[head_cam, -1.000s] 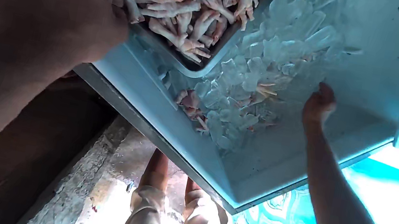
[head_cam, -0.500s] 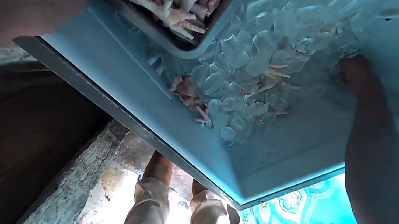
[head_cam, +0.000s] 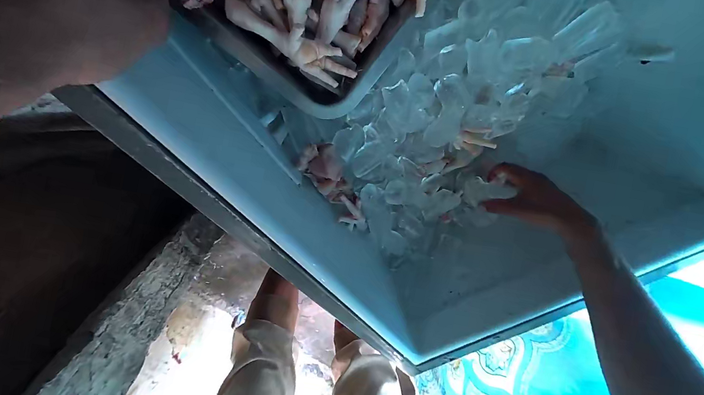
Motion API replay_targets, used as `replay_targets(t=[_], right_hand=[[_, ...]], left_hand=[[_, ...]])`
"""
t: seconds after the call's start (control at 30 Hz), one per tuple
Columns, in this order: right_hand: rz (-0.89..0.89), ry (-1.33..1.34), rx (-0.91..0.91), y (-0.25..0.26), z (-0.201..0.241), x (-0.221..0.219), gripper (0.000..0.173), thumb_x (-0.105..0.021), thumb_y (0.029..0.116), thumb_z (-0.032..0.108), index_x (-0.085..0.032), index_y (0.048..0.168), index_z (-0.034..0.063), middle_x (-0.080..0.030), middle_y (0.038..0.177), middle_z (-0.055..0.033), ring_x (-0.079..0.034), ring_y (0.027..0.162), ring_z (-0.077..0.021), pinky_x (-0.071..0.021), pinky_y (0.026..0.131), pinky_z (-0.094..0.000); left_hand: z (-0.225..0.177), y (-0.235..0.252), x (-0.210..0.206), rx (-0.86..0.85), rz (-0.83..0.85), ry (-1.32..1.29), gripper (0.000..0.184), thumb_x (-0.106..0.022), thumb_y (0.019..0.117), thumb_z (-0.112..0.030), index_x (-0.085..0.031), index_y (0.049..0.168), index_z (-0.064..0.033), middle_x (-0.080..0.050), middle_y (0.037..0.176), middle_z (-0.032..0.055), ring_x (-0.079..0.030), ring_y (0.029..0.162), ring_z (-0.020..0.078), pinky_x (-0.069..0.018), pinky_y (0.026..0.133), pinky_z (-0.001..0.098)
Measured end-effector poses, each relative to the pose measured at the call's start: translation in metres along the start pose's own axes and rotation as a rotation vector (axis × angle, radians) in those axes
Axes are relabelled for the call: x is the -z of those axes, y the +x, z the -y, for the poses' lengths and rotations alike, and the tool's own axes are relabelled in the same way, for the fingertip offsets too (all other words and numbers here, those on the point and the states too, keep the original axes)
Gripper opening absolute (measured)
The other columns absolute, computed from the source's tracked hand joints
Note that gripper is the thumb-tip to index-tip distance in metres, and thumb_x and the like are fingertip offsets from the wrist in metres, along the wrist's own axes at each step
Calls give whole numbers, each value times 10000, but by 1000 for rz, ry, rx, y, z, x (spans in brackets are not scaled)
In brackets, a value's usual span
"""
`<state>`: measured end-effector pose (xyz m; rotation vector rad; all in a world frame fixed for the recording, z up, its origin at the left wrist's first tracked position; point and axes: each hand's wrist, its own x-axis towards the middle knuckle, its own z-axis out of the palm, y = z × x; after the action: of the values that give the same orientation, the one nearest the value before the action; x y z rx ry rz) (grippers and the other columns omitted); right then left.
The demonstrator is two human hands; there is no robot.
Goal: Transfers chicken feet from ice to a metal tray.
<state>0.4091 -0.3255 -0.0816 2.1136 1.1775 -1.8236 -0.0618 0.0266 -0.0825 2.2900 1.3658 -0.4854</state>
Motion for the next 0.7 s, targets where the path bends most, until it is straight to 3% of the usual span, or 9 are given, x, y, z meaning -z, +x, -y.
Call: replay_targets(t=[0.07, 0.1, 0.17, 0.23, 0.3, 0.37, 0.47, 0.6, 0.7], right_hand=[[-61, -102, -61, -13, -4, 10, 401, -809, 903, 261, -647, 1167, 6, -681, 1002, -209, -671, 870, -355, -555, 781, -588], [-178, -175, -114, -19, -11, 19, 375, -740, 964, 295, -647, 1152, -16, -671, 986, -244, -668, 858, -406, -545, 762, -630], [-469, -342, -267, -30, -22, 42, 415, -603, 1046, 332, -619, 1227, -41, -612, 1185, -340, -626, 1055, -541, -494, 838, -742], [-639, -397, -402, -35, -16, 68, 458, -462, 1092, 368, -549, 1349, -1, -504, 1384, -347, -545, 1220, -575, -448, 908, -783], [-712, -346, -365, -32, 1, 79, 410, -433, 1100, 288, -562, 1363, 0, -541, 1364, -339, -526, 1263, -555, -411, 989, -753], [-765, -267, -216, -19, 22, 80, 346, -451, 1065, 150, -606, 1307, -42, -620, 1239, -338, -606, 1153, -510, -452, 974, -679], [-817, -41, -43, 25, 36, 88, 372, -471, 1059, 177, -599, 1333, -40, -646, 1297, -235, -650, 1172, -270, -506, 1041, -409], [-981, 121, -151, 84, 31, 86, 318, -510, 1014, 163, -619, 1239, -33, -660, 1173, -180, -657, 1013, -231, -541, 886, -417], [-919, 356, -285, 90, 30, 66, 440, -418, 1092, 324, -548, 1352, -7, -655, 1192, -169, -686, 1000, -235, -584, 858, -438]], left_hand=[[-6, 1, 3, 19, 26, 26, 349, -430, 977, -453, -652, 1127, -229, -677, 1053, 95, -669, 999, 326, -498, 749, 668], [-6, 1, 2, 16, 21, 33, 345, -424, 981, -456, -647, 1125, -235, -673, 1040, 91, -669, 982, 322, -496, 728, 663], [-12, -7, 3, 17, -3, 7, 341, -416, 996, -430, -649, 1104, -206, -668, 1001, 114, -666, 929, 337, -485, 689, 655], [-30, -17, 10, 18, -74, -32, 326, -428, 999, -357, -665, 1023, -134, -660, 940, 175, -661, 863, 385, -470, 648, 661], [-45, -21, 26, -4, -85, -24, 331, -425, 1004, -311, -656, 958, -77, -652, 917, 221, -651, 861, 434, -456, 654, 682], [-49, -24, 32, -15, -51, -29, 334, -419, 1004, -301, -636, 930, -58, -637, 897, 241, -641, 849, 453, -442, 640, 691], [-50, -22, 34, -26, -41, -39, 316, -429, 998, -293, -631, 916, -64, -634, 889, 225, -639, 844, 435, -441, 635, 677], [-50, -22, 38, -12, -9, -19, 325, -424, 983, -316, -646, 953, -80, -643, 904, 210, -646, 867, 426, -453, 652, 677], [-53, -24, 35, 7, -22, -16, 337, -424, 1001, -316, -631, 941, -57, -633, 888, 241, -639, 844, 457, -439, 632, 685]])
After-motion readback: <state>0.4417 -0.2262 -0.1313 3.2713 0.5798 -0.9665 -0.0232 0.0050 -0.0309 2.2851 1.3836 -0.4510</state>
